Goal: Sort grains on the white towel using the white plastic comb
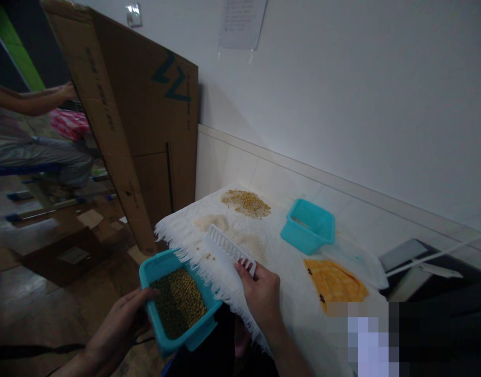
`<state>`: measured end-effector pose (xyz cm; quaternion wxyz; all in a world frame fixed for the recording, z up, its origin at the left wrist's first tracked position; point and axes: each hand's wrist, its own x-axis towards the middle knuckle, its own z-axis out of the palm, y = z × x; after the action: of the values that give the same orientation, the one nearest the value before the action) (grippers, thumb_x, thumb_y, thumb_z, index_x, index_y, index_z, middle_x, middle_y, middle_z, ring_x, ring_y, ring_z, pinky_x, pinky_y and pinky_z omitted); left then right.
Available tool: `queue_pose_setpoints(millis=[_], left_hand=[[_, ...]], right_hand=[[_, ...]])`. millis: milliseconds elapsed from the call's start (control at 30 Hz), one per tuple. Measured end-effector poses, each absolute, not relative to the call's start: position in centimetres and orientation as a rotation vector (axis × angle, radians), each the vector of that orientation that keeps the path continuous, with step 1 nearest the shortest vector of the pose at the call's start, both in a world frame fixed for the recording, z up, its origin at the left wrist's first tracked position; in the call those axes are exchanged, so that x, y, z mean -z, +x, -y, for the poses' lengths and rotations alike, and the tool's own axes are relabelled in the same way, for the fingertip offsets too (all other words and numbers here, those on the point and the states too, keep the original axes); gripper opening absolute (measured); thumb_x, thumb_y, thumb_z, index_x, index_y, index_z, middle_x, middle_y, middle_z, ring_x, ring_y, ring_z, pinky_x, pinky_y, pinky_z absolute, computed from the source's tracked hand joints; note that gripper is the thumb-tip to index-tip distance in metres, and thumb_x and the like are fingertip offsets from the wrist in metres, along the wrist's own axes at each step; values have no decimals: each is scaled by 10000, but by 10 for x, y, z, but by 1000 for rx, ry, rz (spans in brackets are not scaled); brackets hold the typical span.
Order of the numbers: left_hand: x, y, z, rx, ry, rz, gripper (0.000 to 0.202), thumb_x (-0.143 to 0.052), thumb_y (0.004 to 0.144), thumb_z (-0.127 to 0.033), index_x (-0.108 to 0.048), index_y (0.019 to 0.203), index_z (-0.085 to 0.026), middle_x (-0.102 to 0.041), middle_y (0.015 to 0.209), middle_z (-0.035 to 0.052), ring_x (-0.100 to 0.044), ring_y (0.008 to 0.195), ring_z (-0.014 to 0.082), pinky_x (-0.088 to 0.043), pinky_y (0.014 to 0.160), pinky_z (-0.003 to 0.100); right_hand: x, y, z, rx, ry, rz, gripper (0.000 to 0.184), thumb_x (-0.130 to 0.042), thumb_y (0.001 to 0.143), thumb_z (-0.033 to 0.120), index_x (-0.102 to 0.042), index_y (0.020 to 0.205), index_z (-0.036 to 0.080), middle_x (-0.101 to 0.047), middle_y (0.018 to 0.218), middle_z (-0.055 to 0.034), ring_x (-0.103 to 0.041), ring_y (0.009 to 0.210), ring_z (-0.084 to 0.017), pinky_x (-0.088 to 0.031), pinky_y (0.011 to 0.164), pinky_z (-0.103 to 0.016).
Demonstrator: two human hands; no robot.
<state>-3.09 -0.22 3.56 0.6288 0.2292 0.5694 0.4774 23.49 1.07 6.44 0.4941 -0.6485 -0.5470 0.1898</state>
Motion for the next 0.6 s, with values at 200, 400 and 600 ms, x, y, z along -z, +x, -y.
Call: queue_pose_setpoints(millis=[200, 400, 600], left_hand=[[-33, -32, 1, -1120, 521, -1284, 382, -852, 518, -444, -548, 507, -211, -458, 434, -77, -376, 400, 69, -278, 396, 209], [-28, -34, 0, -1103, 552, -1279, 390, -839, 552, -476, -559, 539, -204, -497, 450, -54, -418, 413, 87, -315, 414, 217], [-30, -34, 0, -1106, 549, -1285, 400, -845, 548, -473, -550, 548, -205, -489, 471, -58, -414, 429, 84, -336, 430, 218]], right_hand=[[-66, 218, -14, -415, -1517, 1433, 419, -659, 881, 505, -772, 708, 140, -686, 570, -24, -595, 508, -160, -441, 513, -245], [-71, 197, -2, -444, -1459, 1504, 399, -643, 916, 454, -752, 677, 153, -652, 522, -3, -576, 469, -137, -415, 478, -222], [-77, 212, -5, -294, -1523, 1369, 409, -668, 883, 508, -776, 699, 158, -739, 605, -50, -661, 516, -186, -478, 512, -247]])
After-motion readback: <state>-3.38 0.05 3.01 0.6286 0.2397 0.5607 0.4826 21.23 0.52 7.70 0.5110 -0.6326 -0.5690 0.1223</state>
